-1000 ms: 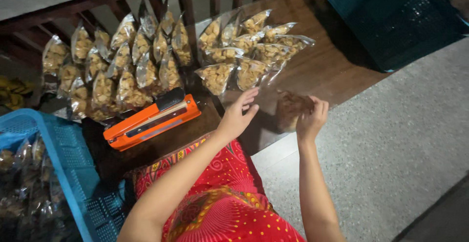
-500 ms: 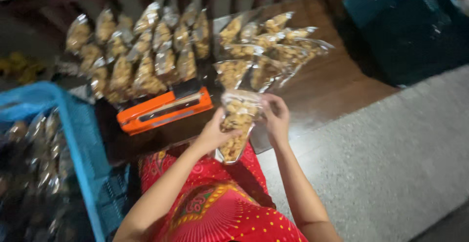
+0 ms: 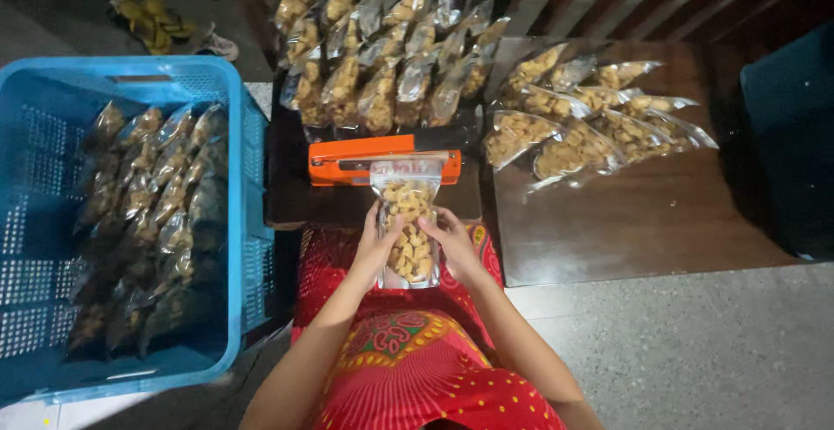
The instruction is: The person sits on the floor and repeatedly picks up clear plastic bags filled with snacks, places them into an orange heat sealer, and seals the top. Sealed bags are then placed into a blue basket or arranged on the floor.
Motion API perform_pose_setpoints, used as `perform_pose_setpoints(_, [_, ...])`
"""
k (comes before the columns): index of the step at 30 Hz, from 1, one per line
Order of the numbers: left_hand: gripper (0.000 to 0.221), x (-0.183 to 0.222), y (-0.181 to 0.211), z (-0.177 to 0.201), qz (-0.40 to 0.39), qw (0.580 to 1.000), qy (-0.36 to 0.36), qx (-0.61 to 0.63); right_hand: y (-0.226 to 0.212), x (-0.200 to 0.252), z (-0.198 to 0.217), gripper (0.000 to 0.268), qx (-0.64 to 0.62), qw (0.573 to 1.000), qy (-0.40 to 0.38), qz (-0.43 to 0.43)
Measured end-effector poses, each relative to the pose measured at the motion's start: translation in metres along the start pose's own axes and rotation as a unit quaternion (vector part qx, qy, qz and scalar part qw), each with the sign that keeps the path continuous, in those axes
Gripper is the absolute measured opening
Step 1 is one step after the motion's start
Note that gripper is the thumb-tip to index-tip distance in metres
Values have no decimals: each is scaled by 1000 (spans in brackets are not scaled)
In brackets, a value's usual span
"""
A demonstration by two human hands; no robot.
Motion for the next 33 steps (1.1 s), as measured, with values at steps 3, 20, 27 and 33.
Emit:
perform_pose_setpoints(3, [96,16,7,0,66,996,-28,46,16,-10,12,54,40,999,17,-13])
perform_pose_setpoints(20, [97,-17,19,10,117,992,-10,45,-154,-88,32,34,233,941,162,183])
perform_pose_setpoints(27, [96,-13,26,10,105,992,-7,63,-130,-108,53,31,220,948,175,152])
perform_pose_setpoints(33, [94,-13,30,11,107,993,-4,59,-115,-118,67,34,242,944,189,120])
Point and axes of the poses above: each hand's wrist, its own x-axis away from the middle knuckle, its own z-axis out of the back of the hand, y = z × x, the point moved 6 cm from there along -x, towards the middle knuckle, and after that the axes turned 1 degree about -z, right-handed, at the moved point
